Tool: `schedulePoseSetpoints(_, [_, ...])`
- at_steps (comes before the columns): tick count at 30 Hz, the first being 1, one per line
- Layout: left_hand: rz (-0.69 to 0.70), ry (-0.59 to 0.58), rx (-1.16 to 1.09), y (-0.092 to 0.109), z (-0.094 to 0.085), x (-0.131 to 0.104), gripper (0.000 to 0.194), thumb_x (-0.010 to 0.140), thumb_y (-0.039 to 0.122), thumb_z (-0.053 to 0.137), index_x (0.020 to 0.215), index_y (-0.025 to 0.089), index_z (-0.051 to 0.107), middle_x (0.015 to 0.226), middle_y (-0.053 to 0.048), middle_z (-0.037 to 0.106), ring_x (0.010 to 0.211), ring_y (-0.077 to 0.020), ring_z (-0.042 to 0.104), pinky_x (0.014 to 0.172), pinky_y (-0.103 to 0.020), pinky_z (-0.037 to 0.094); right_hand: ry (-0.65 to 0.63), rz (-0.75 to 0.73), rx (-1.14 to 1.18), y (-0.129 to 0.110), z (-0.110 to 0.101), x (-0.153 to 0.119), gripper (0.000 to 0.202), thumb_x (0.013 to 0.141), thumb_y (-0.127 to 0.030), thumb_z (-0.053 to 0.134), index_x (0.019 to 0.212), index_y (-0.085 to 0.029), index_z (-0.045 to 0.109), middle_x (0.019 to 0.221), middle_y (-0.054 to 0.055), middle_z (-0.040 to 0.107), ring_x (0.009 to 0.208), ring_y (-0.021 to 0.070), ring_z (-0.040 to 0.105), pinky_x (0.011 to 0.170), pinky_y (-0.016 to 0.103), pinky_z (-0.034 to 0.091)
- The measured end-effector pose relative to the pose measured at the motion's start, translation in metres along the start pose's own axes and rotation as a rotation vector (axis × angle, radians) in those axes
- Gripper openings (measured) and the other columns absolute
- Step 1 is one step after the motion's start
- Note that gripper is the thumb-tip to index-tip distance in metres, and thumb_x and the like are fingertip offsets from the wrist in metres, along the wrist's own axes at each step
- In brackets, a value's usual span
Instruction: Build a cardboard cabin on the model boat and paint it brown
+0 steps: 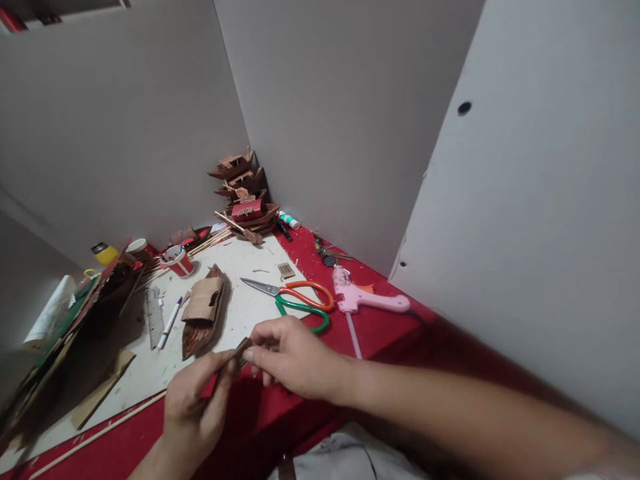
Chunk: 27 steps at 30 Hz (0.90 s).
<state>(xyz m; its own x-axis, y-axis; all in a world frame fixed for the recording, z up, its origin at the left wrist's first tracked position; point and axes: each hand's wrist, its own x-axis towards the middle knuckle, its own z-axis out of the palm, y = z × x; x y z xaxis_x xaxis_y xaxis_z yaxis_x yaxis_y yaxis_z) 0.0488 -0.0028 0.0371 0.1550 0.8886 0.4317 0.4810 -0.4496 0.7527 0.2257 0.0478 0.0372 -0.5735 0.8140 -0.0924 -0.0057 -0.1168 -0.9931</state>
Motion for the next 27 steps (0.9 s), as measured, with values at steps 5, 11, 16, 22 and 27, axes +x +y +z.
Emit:
schedulePoseSetpoints(5, [0.090, 0.061, 0.128, -0.009, 0.005, -0.006, 0.025, 0.085, 0.009, 0.055, 0.101, 0.022, 0.070, 0.080, -0.006, 0.072, 0.067, -0.0165, 0.065, 0.065, -0.025, 0.048, -0.008, 0.025, 0.119, 0.001, -0.001, 0.005, 0.044, 0.067, -0.054, 0.074, 0.077, -0.012, 0.061, 0.058, -0.001, 0.062, 0.050, 0.0075, 0.056, 0.048, 0.018, 0.045])
schedulePoseSetpoints(11, [0.254, 0.139, 0.261, -0.016, 0.012, -0.004, 0.030, 0.082, 0.006, 0.056, 0.103, 0.020, 0.071, 0.074, -0.010, 0.071, 0.065, -0.0194, 0.063, 0.063, -0.028, 0.047, 0.100, -0.053, 0.161, 0.003, 0.001, 0.004, 0.041, 0.065, -0.049, 0.079, 0.076, -0.013, 0.061, 0.054, -0.004, 0.058, 0.047, 0.0081, 0.056, 0.048, 0.020, 0.046])
schedulePoseSetpoints(16, [-0.137, 0.093, -0.104, 0.006, 0.015, 0.009, 0.015, 0.089, 0.025, 0.055, 0.082, 0.020, 0.066, 0.071, -0.003, 0.067, 0.063, -0.0161, 0.062, 0.060, -0.025, 0.048, 0.045, -0.084, 0.236, 0.000, -0.004, 0.011, 0.039, 0.066, -0.046, 0.080, 0.079, -0.013, 0.062, 0.057, -0.003, 0.061, 0.047, 0.0077, 0.056, 0.048, 0.019, 0.046])
schedulePoseSetpoints(22, [0.019, 0.273, -0.044, -0.008, 0.011, 0.015, 0.014, 0.081, 0.017, 0.063, 0.090, 0.022, 0.073, 0.085, -0.006, 0.073, 0.080, -0.0213, 0.067, 0.076, -0.031, 0.050, 0.095, -0.202, 0.204, -0.001, -0.005, 0.017, 0.033, 0.070, -0.043, 0.076, 0.074, -0.016, 0.058, 0.056, -0.002, 0.061, 0.050, 0.0113, 0.060, 0.050, 0.022, 0.048])
schedulePoseSetpoints(27, [-0.151, 0.205, -0.177, -0.012, -0.003, 0.027, 0.019, 0.077, 0.022, 0.070, 0.095, 0.023, 0.073, 0.095, -0.008, 0.074, 0.090, -0.0226, 0.068, 0.082, -0.031, 0.051, 0.205, -0.925, -0.563, 0.001, -0.021, 0.016, 0.015, 0.090, -0.018, 0.051, 0.085, -0.016, 0.065, 0.075, 0.008, 0.069, 0.068, 0.0148, 0.064, 0.063, 0.024, 0.050])
